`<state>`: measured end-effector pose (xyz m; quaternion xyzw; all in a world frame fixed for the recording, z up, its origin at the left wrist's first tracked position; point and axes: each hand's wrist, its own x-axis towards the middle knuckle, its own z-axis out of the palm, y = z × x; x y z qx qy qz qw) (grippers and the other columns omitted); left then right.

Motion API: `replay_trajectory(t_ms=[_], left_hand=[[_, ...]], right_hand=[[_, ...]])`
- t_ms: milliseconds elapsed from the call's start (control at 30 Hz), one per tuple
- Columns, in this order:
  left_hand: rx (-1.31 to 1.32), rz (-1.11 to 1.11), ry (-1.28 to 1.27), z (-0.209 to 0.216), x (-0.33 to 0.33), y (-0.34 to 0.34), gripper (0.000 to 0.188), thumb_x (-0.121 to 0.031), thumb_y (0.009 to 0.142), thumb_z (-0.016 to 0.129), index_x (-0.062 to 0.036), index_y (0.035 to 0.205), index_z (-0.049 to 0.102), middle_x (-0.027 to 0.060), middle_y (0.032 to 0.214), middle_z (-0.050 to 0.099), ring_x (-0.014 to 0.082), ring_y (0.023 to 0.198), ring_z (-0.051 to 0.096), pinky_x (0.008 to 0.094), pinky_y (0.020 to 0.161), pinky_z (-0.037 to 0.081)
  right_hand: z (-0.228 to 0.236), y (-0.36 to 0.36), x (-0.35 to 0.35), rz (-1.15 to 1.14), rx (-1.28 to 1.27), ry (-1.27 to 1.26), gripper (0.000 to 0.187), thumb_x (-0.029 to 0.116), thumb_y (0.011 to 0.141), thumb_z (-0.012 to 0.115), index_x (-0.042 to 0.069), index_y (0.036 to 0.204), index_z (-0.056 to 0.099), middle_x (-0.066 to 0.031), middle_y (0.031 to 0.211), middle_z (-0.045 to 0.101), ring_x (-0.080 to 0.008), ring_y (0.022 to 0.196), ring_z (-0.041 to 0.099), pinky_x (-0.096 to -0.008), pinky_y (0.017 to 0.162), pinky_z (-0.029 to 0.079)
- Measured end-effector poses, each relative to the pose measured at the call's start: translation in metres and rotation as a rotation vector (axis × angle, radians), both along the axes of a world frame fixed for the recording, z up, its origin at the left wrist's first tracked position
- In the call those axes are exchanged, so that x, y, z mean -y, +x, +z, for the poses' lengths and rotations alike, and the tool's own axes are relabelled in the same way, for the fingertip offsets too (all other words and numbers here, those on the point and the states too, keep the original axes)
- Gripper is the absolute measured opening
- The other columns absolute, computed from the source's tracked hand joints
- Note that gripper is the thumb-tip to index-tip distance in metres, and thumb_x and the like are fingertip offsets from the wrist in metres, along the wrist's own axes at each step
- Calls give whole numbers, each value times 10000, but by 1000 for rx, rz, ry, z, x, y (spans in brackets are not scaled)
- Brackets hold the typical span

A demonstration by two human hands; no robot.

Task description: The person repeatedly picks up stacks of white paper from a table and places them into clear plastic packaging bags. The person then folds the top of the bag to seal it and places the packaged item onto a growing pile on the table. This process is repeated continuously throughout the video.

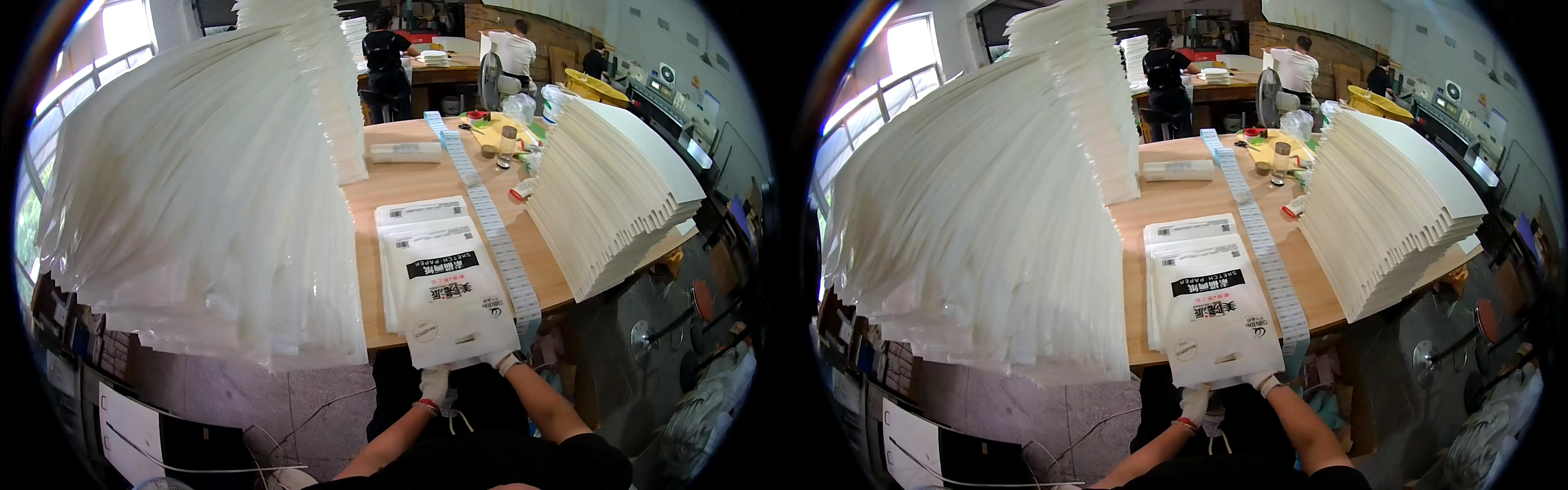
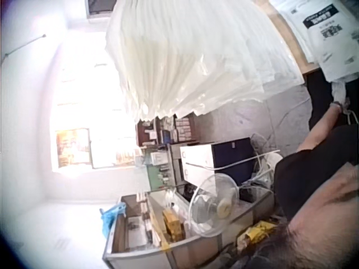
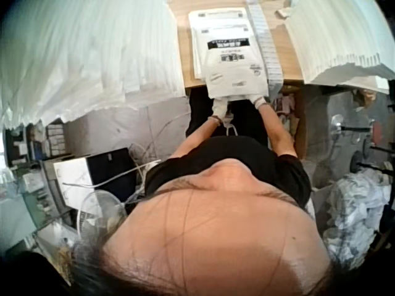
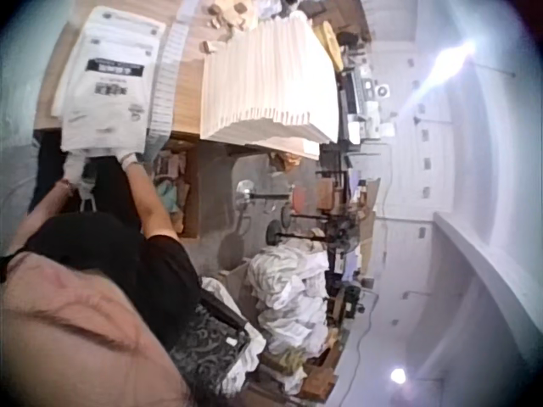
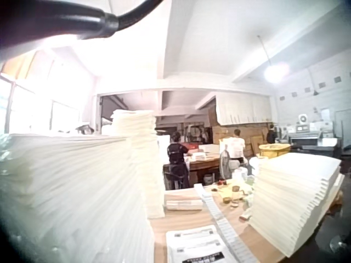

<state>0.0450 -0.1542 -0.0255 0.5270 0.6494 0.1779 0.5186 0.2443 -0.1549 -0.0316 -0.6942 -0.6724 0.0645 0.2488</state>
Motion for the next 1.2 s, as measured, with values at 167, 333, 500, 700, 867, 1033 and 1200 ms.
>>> replay_trajectory(t_ms=[167,333,500,700,867,1033,1200], left_hand=[[86,146,740,4,-7,-54,134,-26,740,594,-5,850,522,119,837,503,267,778,511,360,712,426],[-65,-213,890,19,13,-98,135,59,631,569,-23,731,528,126,786,488,256,648,511,324,559,433],[87,-505,849,84,15,-36,166,4,695,604,-57,849,604,104,800,585,242,638,592,313,542,474],[592,-434,68,48,-24,101,155,-151,854,542,-25,943,541,41,719,558,185,599,549,296,514,443],[844,-393,-732,70,-48,172,82,-168,867,530,-105,848,481,-38,591,385,76,454,345,239,409,327],[863,-437,-702,80,-48,185,66,-135,835,515,-121,810,455,-52,561,342,61,425,281,221,379,273],[822,-358,-697,82,-47,189,45,-131,831,491,-108,828,452,-38,558,341,74,424,280,234,383,263]], right_hand=[[71,-16,91,32,155,-86,322,316,704,653,57,889,604,-116,942,591,-308,944,540,-370,844,422],[65,54,114,-374,-401,-288,260,292,782,580,65,907,602,-126,811,596,-282,807,580,-360,742,454],[-4,137,82,-604,-479,-181,342,363,747,617,55,894,588,-130,751,589,-304,744,575,-361,700,437],[64,123,65,-572,-613,-285,416,237,723,664,5,1049,550,-73,696,588,-219,666,566,-321,661,448],[82,128,76,-414,-843,-28,498,72,742,611,-45,1207,476,-77,904,599,-157,877,556,-274,781,453],[108,120,67,-302,-349,120,158,82,672,630,43,816,682,-117,1308,441,-304,1230,337,-362,985,328],[123,113,65,-215,-101,134,67,87,663,641,47,709,667,-108,1261,490,-332,1213,353,-388,992,299]])
